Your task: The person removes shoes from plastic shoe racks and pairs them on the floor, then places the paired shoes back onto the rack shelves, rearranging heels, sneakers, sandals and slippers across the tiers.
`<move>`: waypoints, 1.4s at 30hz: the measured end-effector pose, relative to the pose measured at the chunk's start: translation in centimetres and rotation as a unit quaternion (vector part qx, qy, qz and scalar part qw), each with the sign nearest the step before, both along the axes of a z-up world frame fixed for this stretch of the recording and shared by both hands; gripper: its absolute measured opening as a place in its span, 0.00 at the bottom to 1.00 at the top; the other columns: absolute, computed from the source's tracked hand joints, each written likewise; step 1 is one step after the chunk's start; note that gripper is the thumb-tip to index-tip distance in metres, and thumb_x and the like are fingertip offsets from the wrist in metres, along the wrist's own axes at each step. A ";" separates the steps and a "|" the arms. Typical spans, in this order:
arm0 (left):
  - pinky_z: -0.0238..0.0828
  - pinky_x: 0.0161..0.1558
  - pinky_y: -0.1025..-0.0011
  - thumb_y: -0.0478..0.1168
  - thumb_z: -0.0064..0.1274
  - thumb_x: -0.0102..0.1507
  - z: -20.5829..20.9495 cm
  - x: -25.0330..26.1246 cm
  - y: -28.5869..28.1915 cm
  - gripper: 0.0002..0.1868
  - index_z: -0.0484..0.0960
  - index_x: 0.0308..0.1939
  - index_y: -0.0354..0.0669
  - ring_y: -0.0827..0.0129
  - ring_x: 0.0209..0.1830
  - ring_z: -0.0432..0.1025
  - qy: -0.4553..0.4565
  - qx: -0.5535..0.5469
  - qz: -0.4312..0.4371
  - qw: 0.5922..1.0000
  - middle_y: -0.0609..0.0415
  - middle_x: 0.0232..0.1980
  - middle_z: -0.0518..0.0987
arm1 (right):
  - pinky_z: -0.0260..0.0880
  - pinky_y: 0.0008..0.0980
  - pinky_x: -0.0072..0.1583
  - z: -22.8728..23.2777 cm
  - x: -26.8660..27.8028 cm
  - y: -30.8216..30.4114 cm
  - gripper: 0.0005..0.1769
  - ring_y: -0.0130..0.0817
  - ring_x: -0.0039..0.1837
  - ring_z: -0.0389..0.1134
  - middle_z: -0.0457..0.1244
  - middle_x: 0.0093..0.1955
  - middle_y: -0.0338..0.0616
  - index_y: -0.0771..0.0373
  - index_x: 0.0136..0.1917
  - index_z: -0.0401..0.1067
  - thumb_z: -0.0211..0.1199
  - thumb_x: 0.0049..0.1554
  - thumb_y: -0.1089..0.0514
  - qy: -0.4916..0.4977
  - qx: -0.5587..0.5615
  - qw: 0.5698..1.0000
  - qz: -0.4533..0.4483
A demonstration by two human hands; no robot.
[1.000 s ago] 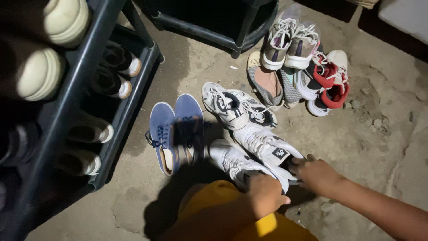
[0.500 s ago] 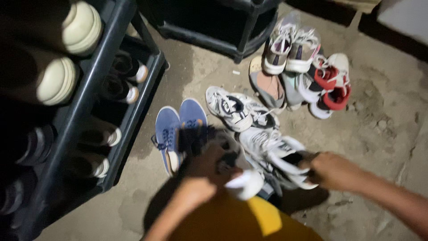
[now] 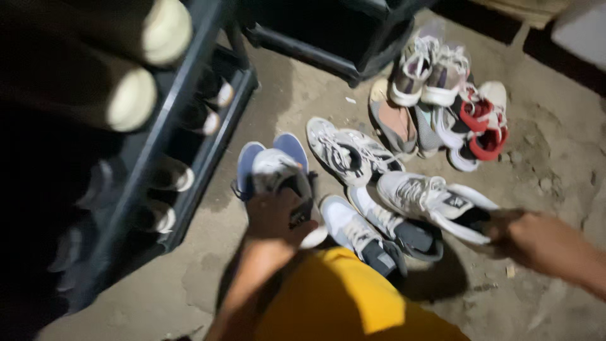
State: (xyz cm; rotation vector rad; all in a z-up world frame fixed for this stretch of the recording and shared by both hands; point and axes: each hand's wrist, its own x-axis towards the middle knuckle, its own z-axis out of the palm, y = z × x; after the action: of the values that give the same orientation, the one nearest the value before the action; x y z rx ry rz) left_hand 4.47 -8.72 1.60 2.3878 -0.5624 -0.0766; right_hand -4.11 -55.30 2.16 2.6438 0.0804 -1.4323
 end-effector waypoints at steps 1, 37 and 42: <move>0.64 0.49 0.46 0.47 0.70 0.49 -0.4 -0.2 0.4 0.23 0.76 0.41 0.44 0.44 0.42 0.72 0.002 -0.019 0.007 1.000 0.45 0.37 0.80 | 0.75 0.35 0.57 0.2 -0.3 0.3 0.13 0.34 0.54 0.75 0.70 0.51 0.36 0.42 0.52 0.78 0.65 0.55 0.42 0.000 -0.023 1.000 0.002; 0.55 0.56 0.48 0.50 0.65 0.51 39.6 -3.9 -0.1 0.15 0.83 0.36 0.49 0.57 0.52 0.68 -0.135 -0.061 -0.053 0.988 0.57 0.43 0.78 | 0.72 0.34 0.61 29.6 -6.0 3.1 0.36 0.40 0.61 0.75 0.71 0.59 0.46 0.57 0.64 0.76 0.83 0.43 0.51 -0.192 0.372 0.861 -0.288; 0.64 0.56 0.57 0.42 0.63 0.54 47.0 -2.3 0.4 0.12 0.84 0.40 0.44 0.57 0.51 0.70 -0.047 -0.087 -0.047 0.994 0.56 0.47 0.81 | 0.69 0.35 0.63 35.1 -6.9 8.7 0.39 0.39 0.58 0.75 0.74 0.55 0.45 0.58 0.60 0.78 0.87 0.38 0.48 -0.274 0.343 0.859 -0.265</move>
State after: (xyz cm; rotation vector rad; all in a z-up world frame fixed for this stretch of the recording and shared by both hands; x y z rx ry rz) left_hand 2.19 -8.34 48.61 2.2044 -0.6966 0.0432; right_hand -11.05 -46.57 37.30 3.8030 -0.2699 -0.7341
